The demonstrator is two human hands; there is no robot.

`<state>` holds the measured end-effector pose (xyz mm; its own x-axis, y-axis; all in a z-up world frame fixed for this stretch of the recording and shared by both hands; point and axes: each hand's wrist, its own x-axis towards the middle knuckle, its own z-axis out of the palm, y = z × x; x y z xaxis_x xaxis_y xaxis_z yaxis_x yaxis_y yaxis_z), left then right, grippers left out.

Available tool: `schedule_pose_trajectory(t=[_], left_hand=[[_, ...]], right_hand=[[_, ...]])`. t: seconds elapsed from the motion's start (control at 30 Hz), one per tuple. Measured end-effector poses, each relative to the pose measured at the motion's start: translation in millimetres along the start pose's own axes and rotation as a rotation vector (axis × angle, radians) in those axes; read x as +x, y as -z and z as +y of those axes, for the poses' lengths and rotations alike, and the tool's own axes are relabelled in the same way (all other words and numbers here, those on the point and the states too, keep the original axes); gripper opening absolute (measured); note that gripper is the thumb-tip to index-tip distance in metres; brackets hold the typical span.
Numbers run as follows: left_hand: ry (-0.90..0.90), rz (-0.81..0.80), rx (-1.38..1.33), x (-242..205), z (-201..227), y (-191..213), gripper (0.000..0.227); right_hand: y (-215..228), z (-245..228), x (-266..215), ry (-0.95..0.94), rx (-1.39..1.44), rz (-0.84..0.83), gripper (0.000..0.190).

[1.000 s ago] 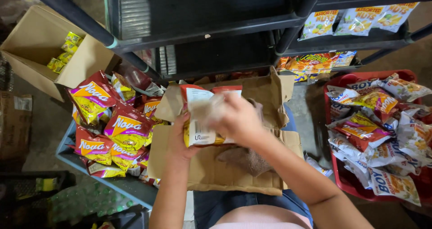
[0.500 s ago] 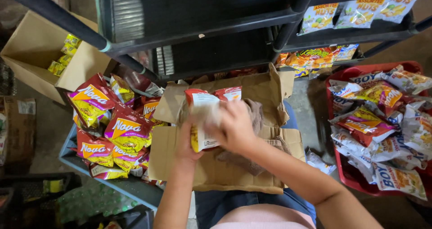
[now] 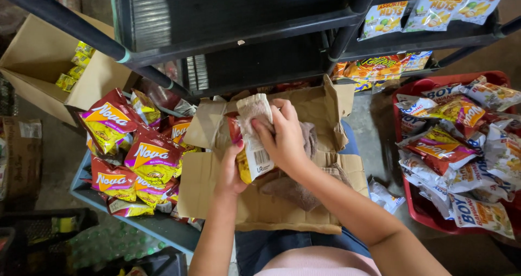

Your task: Wiping down snack bags with a cloth and placing them onto display shelves.

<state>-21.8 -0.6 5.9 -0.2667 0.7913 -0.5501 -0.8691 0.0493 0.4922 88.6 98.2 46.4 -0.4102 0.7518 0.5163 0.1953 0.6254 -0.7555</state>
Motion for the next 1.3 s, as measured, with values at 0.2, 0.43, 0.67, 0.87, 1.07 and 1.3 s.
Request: schedule_pose_trajectory(t=[0.2,0.43,0.67,0.87,1.07,1.3], left_hand=[[-0.238,-0.026,0.406,26,-26,72,0.029],[-0.309,-0.31,0.802,4,2,23,0.018],[-0.407,0.117,1.055,-18,5,-7,0.029],[-0.569,0.149,0.984,-17,-8,-1,0.017],[-0.748,0.163,1.034,-37,-3,-13,0.033],[-0.693,0.173,0.998,-37,-4,-25,0.035]], right_hand=[[-3,15,-8,0.168,0.119,-0.003,0.013],[-12,29,-13,-0.087,0.146,-0.053,0.016],[-4,17,-6,-0.222,0.201,0.12,0.041],[-13,43,-30,0.186,-0.017,-0.05,0.009],[-6,55,-22,0.144,-0.055,-0.054,0.022],[-11,34,-28,0.009,0.013,0.023,0.011]])
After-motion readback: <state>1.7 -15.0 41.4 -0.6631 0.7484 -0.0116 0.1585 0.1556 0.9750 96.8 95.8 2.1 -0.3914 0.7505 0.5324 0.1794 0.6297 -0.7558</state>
